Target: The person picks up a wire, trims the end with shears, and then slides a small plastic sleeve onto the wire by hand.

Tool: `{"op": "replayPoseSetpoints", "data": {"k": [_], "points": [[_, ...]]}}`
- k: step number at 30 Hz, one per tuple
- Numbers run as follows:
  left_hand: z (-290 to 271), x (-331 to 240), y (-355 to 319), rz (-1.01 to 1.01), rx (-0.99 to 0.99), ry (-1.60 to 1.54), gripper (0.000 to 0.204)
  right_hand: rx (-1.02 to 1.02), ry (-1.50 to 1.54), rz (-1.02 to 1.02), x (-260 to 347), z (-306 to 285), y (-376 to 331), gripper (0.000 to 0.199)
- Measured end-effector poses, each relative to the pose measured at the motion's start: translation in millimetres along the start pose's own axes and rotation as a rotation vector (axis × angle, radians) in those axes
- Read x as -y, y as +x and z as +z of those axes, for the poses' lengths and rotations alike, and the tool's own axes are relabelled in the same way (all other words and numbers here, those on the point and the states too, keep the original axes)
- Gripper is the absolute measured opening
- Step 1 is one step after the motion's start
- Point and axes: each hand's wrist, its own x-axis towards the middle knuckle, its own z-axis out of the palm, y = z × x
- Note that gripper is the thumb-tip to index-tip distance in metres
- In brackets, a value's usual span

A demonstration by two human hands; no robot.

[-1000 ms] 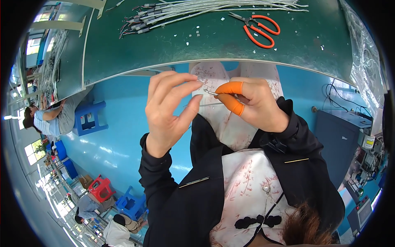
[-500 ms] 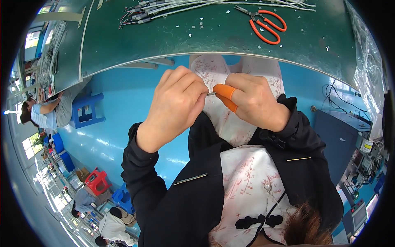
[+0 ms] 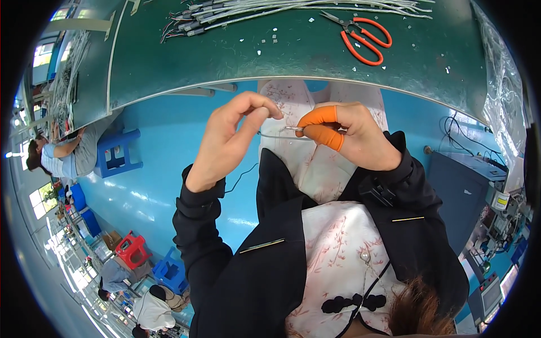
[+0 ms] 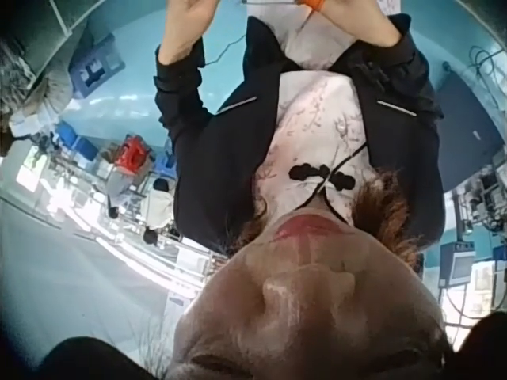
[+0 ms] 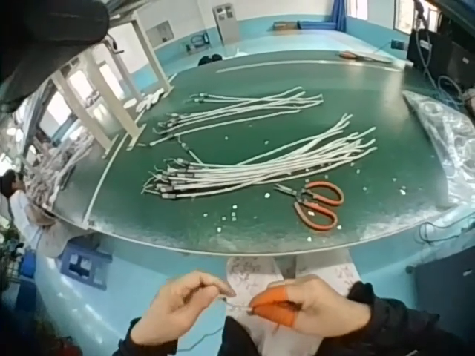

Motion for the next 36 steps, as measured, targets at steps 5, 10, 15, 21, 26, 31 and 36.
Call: {"op": "replayPoseSetpoints", "data": {"k": [5, 10, 15, 21, 26, 31, 36], "points": [[-2.4, -9.9, 7.8, 0.135, -0.026, -0.057, 0.017, 0.022, 0.164, 0.161, 5.2, -5.9, 5.0, 0.011], [-6.8, -9.4, -0.2, 0.295, -0.033, 0.126, 0.013, 0.069, 0.188, 0.238, 16.0, -3.2, 6.3, 0.012], [6.7, -1.5, -4.0, 0.326, -0.072, -0.020, 0.007, 0.093, 0.376, 0.437, 6.1, -4.5, -2.5, 0.015], [23.4, -2.6, -11.3, 0.117, -0.097, -0.353, 0.006, -0.060, 0.327, 0.310, 12.8, 15.2, -7.0, 0.008], [19.9, 5.6, -6.2, 0.162, -0.062, -0.229, 0.007, -0.179, -0.287, -0.153, -1.1, 20.0, -2.9, 0.007], [22.1, 13.5, -4.8, 0.119, -0.002, -0.399, 0.008, -0.194, -0.413, -0.250, 0.2, 20.8, -3.2, 0.009], [37.8, 15.6, -6.3, 0.145, -0.041, -0.459, 0.007, -0.247, -0.365, -0.191, 2.4, 24.0, -11.4, 0.014]]}}
